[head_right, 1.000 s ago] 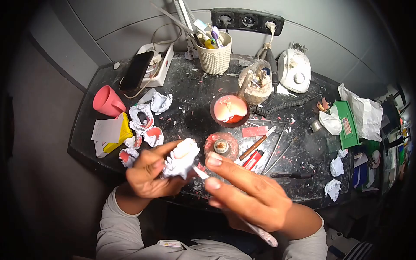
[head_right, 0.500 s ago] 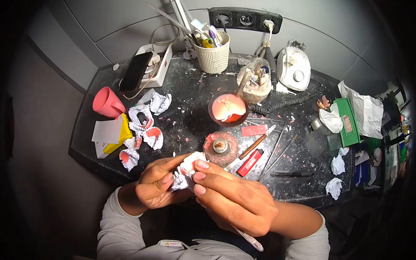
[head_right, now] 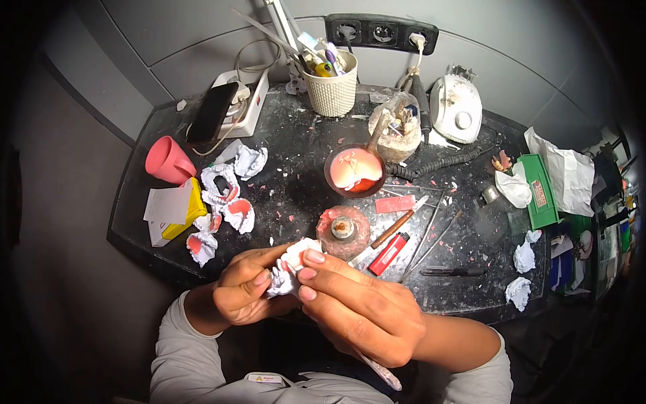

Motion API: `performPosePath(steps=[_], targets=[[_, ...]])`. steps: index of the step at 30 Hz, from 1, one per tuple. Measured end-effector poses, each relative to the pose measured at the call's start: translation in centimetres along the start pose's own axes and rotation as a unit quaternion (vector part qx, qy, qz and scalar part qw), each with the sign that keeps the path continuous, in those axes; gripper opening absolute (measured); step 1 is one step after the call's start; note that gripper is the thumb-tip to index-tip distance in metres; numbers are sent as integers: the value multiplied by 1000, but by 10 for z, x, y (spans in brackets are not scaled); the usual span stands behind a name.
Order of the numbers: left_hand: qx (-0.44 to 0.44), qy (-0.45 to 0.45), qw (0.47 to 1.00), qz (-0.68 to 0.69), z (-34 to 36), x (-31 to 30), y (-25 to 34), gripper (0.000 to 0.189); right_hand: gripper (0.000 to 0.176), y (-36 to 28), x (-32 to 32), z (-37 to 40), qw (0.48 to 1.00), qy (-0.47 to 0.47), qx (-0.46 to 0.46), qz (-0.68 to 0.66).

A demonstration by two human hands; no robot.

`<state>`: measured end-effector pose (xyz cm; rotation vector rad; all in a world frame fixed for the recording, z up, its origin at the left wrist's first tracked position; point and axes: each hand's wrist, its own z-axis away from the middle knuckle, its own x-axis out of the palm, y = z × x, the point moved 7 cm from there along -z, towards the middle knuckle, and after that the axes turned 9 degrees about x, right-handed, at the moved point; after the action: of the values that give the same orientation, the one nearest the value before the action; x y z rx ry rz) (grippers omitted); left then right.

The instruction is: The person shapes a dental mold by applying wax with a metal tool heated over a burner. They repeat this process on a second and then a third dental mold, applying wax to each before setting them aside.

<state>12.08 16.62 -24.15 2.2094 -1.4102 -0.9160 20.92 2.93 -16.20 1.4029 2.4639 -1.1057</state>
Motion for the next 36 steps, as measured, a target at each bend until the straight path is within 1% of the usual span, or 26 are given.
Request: performPosePath(steps=[2,4,6,8,10,12,15,17,18,20,21,23,24,25,26,27,29,30,31,33,34,35,36], targets=[[19,31,998,-58,-13,-6,14,40,32,-3,0,-2,1000,-12,-14,8],[35,33,998,-40,-5,-7,11,41,32,-5,1,-2,999,-22,-30,17],[52,36,998,-22,-13,-9,14,44,32,-2,0,-1,1000,2,-19,-1],[127,25,986,-103,-26,-9,28,33,31,-2,0,0,1000,-1,-12,6],[121,26,987,-106,-23,-9,27,34,31,-1,1,-1,1000,-5,-4,14],[115,26,987,-108,-22,-10,26,35,30,-4,3,-1,999,-12,-38,13],[98,19,991,-84,-24,-9,24,36,29,-2,0,1,1000,7,-20,1],[147,48,983,-95,-26,-10,30,32,29,-3,0,1,1000,1,-12,8],[147,48,983,-95,-25,-11,30,32,29,-2,1,1,1000,-5,-4,16],[106,11,992,-66,-21,-10,24,32,28,-3,1,1,1000,-12,-18,8],[106,10,992,-66,-19,-8,26,32,28,-5,2,1,999,-19,-31,0],[-21,26,999,-27,-15,-9,12,36,28,-5,0,1,999,-27,-40,-9],[-20,25,999,-28,-17,-10,13,36,28,-2,-5,-1,999,-10,-16,-44],[-76,29,995,50,-18,-10,6,37,28,0,-11,-2,997,8,9,-80],[-132,33,983,127,-18,-9,-2,38,28,1,-16,-2,997,0,28,-65],[-79,55,990,107,-22,-14,0,41,32,3,-23,-6,997,-31,41,-49],[-18,126,991,-36,-30,-25,14,48,40,9,-32,-4,996,43,53,-64],[56,190,979,-37,-35,-26,17,57,45,14,-35,-3,994,45,64,-82],[57,189,979,-38,-33,-30,16,57,43,16,-36,-3,989,68,72,-111],[51,99,985,-132,-28,-30,13,60,44,23,-37,0,964,77,83,-241],[56,137,988,-48,-22,-28,3,57,46,26,-35,0,958,42,106,-265],[57,136,988,-49,-25,-26,3,57,46,25,-36,0,958,43,105,-265],[66,152,986,-30,-28,-26,4,54,45,28,-34,2,945,30,124,-300]])
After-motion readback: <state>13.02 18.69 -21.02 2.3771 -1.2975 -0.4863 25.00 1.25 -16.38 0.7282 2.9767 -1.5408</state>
